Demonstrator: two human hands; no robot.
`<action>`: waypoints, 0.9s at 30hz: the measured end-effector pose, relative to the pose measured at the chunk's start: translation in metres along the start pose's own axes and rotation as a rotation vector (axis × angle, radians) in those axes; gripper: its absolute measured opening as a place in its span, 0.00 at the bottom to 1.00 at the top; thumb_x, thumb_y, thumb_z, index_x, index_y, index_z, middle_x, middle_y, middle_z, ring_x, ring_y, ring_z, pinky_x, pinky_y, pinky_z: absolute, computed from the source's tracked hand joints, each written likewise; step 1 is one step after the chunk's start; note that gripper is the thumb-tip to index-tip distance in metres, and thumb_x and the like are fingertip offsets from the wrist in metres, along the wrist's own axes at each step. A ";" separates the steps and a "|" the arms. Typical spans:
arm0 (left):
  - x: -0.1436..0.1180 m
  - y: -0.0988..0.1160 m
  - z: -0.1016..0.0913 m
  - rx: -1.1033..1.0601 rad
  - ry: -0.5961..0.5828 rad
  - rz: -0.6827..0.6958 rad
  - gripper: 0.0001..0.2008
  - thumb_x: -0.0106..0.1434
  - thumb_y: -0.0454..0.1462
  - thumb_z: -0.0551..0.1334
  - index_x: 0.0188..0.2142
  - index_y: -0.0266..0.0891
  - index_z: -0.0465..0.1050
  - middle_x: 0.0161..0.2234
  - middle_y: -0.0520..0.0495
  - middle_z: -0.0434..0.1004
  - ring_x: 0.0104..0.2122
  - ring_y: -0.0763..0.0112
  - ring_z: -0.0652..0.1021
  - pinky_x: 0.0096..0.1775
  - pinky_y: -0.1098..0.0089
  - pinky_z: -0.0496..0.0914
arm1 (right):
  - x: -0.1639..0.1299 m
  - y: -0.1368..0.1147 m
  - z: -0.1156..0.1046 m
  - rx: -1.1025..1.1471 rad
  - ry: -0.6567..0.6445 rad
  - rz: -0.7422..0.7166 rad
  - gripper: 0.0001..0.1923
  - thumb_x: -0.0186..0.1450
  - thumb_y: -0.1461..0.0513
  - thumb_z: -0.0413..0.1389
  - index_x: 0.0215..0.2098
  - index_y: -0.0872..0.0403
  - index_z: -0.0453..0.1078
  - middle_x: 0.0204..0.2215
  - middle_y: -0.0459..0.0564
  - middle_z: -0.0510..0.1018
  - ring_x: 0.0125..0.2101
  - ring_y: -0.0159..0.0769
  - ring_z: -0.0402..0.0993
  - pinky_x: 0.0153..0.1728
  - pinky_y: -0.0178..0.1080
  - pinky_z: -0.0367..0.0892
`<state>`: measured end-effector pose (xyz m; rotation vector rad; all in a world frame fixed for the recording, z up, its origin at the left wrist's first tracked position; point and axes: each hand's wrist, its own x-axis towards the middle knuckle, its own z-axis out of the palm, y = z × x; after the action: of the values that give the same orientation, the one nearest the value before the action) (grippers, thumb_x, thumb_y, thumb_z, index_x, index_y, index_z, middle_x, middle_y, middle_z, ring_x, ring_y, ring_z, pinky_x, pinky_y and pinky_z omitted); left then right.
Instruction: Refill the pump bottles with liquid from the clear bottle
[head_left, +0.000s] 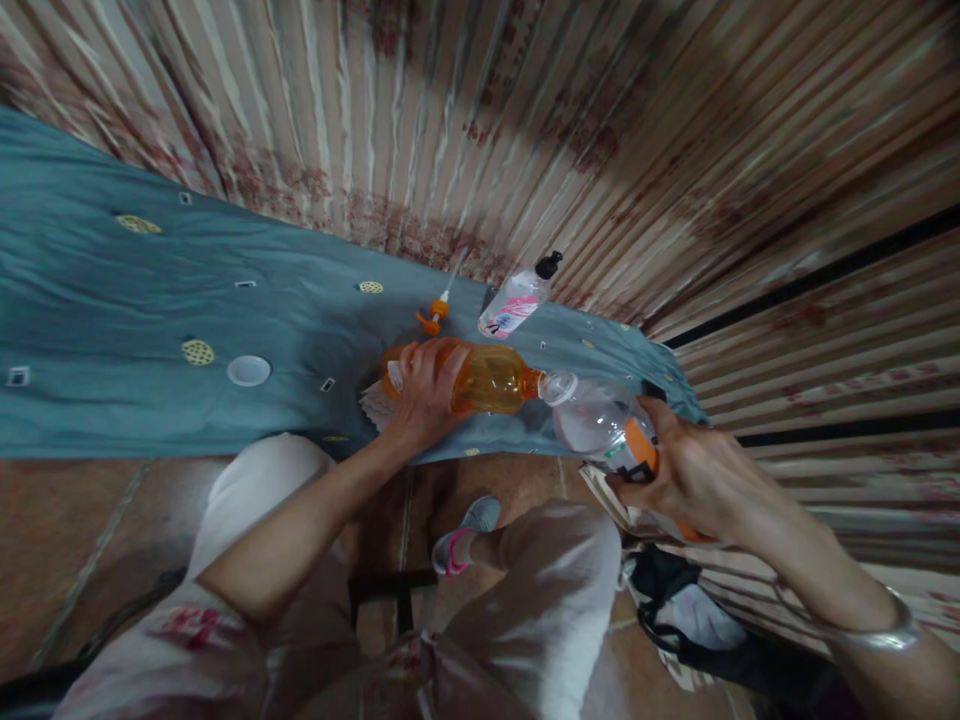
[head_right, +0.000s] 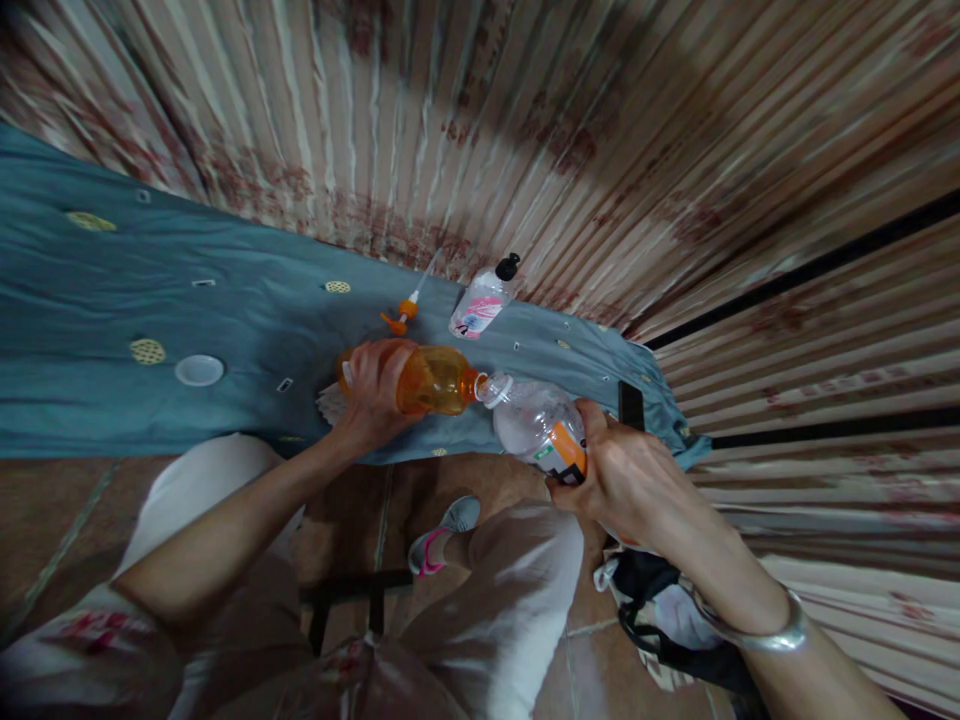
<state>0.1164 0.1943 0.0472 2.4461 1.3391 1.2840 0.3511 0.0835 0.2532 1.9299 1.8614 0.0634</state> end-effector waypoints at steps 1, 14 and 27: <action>0.000 0.000 0.000 -0.003 0.002 0.002 0.39 0.55 0.43 0.70 0.63 0.40 0.56 0.58 0.34 0.69 0.57 0.47 0.70 0.60 0.48 0.60 | 0.000 0.000 0.000 -0.002 -0.002 0.005 0.37 0.56 0.49 0.59 0.58 0.63 0.62 0.25 0.55 0.80 0.28 0.54 0.81 0.26 0.40 0.62; 0.000 0.000 -0.001 -0.013 0.058 0.049 0.39 0.57 0.44 0.68 0.64 0.39 0.54 0.57 0.34 0.69 0.57 0.48 0.71 0.59 0.49 0.61 | 0.001 0.002 0.003 0.026 0.030 -0.026 0.37 0.55 0.50 0.61 0.57 0.61 0.63 0.25 0.53 0.80 0.28 0.51 0.81 0.27 0.39 0.63; 0.000 -0.001 0.001 -0.006 0.022 0.003 0.39 0.55 0.44 0.70 0.63 0.38 0.57 0.57 0.34 0.70 0.57 0.46 0.71 0.58 0.47 0.62 | 0.000 0.000 0.001 0.021 0.017 -0.019 0.34 0.56 0.52 0.60 0.55 0.60 0.64 0.23 0.51 0.78 0.26 0.50 0.79 0.25 0.38 0.59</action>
<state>0.1167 0.1951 0.0466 2.4383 1.3345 1.3177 0.3519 0.0831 0.2524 1.9312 1.8980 0.0543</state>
